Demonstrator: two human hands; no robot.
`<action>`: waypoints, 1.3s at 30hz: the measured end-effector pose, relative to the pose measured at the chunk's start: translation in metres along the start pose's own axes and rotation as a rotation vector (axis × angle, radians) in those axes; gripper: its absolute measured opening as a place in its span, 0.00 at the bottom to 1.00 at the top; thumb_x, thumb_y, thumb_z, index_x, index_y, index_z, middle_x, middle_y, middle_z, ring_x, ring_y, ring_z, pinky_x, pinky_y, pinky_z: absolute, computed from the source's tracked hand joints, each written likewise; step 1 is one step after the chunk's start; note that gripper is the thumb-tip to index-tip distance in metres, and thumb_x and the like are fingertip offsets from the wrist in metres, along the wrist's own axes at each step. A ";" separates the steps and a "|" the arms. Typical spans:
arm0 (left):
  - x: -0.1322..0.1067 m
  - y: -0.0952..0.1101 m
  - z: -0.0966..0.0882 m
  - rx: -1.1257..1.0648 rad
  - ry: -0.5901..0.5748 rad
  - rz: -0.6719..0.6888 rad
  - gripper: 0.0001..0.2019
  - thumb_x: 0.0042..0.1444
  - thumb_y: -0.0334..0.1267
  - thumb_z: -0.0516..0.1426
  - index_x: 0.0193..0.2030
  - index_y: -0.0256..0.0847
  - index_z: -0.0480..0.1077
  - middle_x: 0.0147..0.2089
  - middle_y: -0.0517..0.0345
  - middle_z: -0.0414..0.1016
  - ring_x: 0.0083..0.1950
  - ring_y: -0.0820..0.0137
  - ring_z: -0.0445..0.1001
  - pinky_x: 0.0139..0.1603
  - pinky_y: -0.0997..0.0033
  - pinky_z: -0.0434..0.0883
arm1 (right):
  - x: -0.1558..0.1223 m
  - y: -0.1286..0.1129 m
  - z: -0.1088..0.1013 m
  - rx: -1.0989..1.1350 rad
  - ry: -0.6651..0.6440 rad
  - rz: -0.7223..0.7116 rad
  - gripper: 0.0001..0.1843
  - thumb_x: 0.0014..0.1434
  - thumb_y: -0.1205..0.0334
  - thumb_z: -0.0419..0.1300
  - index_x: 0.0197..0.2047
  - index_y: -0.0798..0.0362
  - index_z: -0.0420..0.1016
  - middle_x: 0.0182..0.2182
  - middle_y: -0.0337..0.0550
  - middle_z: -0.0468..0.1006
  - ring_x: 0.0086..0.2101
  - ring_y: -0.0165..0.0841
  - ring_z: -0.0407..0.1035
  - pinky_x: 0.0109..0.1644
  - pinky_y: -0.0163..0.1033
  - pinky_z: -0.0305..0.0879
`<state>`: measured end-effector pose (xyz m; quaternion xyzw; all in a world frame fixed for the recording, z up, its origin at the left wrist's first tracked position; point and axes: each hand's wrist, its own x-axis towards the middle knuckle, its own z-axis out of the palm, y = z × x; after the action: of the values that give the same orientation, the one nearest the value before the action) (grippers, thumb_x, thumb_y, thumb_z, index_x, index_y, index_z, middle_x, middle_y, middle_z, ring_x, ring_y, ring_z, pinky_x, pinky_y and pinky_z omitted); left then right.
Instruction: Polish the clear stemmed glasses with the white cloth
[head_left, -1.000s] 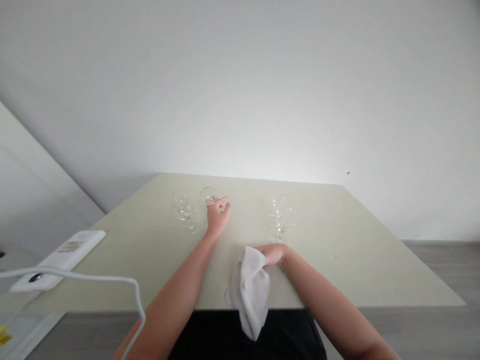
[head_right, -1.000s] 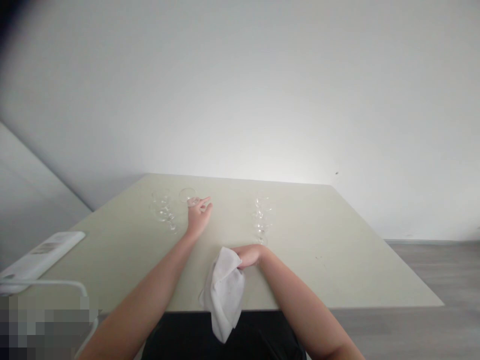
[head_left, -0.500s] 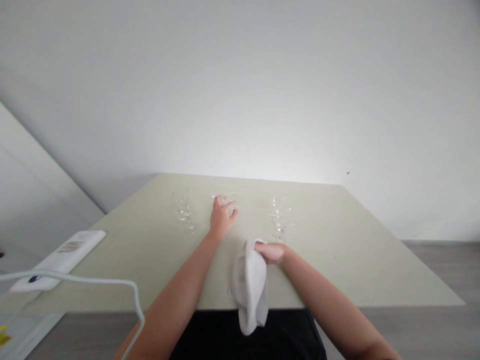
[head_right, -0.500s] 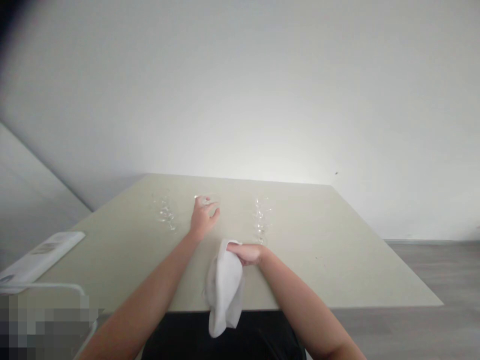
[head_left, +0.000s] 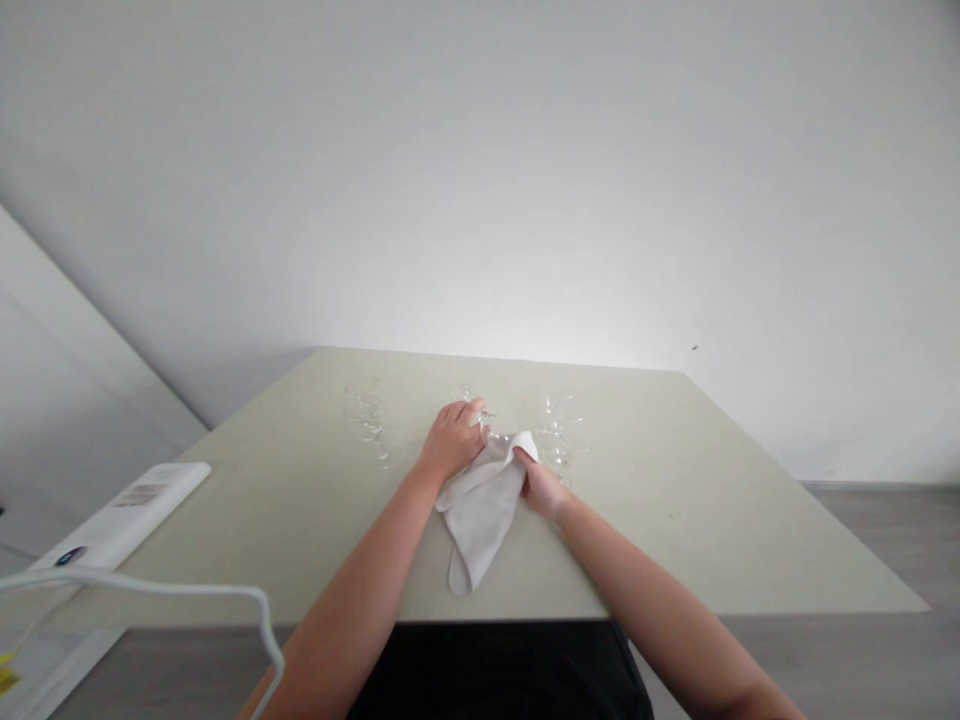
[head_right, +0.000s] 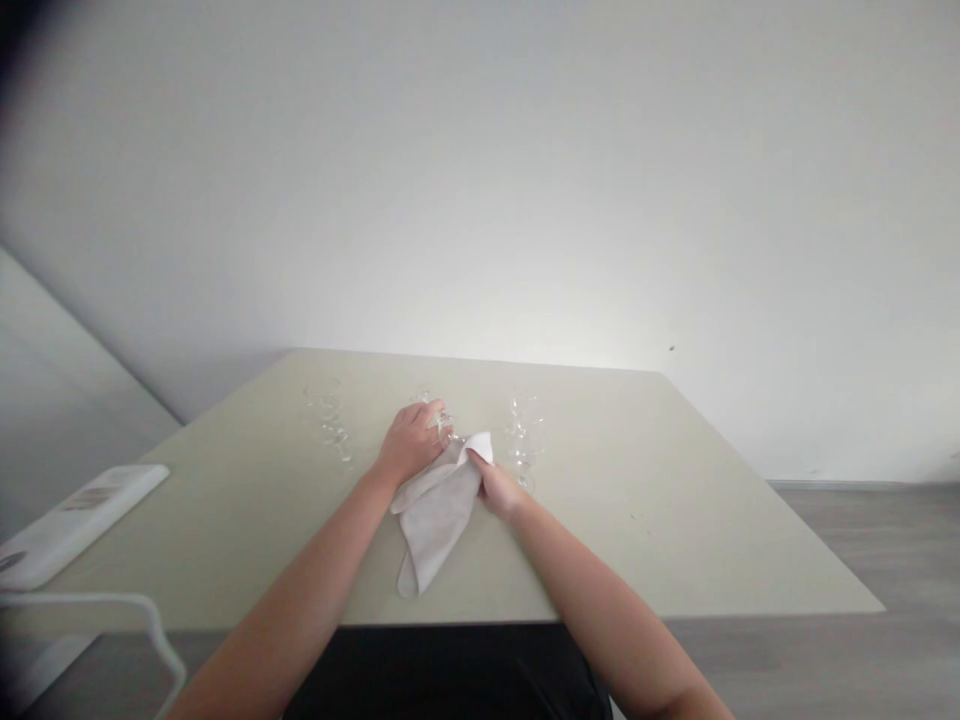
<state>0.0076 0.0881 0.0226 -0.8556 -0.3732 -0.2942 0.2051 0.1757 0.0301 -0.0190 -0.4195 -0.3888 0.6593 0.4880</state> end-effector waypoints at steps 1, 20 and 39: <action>0.000 0.000 0.000 -0.007 -0.002 0.008 0.12 0.62 0.38 0.51 0.35 0.40 0.75 0.54 0.47 0.70 0.51 0.59 0.67 0.53 0.57 0.64 | 0.000 -0.001 -0.001 -0.026 0.031 -0.046 0.25 0.51 0.44 0.63 0.49 0.48 0.71 0.42 0.44 0.79 0.45 0.42 0.74 0.50 0.48 0.71; 0.000 0.014 -0.011 -0.211 -0.061 0.131 0.11 0.63 0.35 0.44 0.40 0.40 0.67 0.35 0.52 0.75 0.38 0.64 0.72 0.43 0.62 0.65 | -0.001 -0.001 -0.006 0.015 0.022 0.010 0.17 0.51 0.49 0.60 0.38 0.53 0.73 0.29 0.40 0.77 0.28 0.34 0.70 0.36 0.40 0.66; -0.005 0.028 -0.013 -0.232 -0.327 -0.124 0.21 0.66 0.47 0.36 0.42 0.44 0.67 0.34 0.53 0.78 0.36 0.64 0.76 0.36 0.68 0.64 | -0.008 -0.004 0.000 -0.251 -0.025 -0.208 0.19 0.53 0.47 0.62 0.43 0.51 0.75 0.34 0.41 0.78 0.38 0.38 0.71 0.43 0.40 0.66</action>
<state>0.0213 0.0602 0.0248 -0.8853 -0.4170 -0.2042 0.0234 0.1782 0.0232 -0.0142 -0.4265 -0.5156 0.5565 0.4924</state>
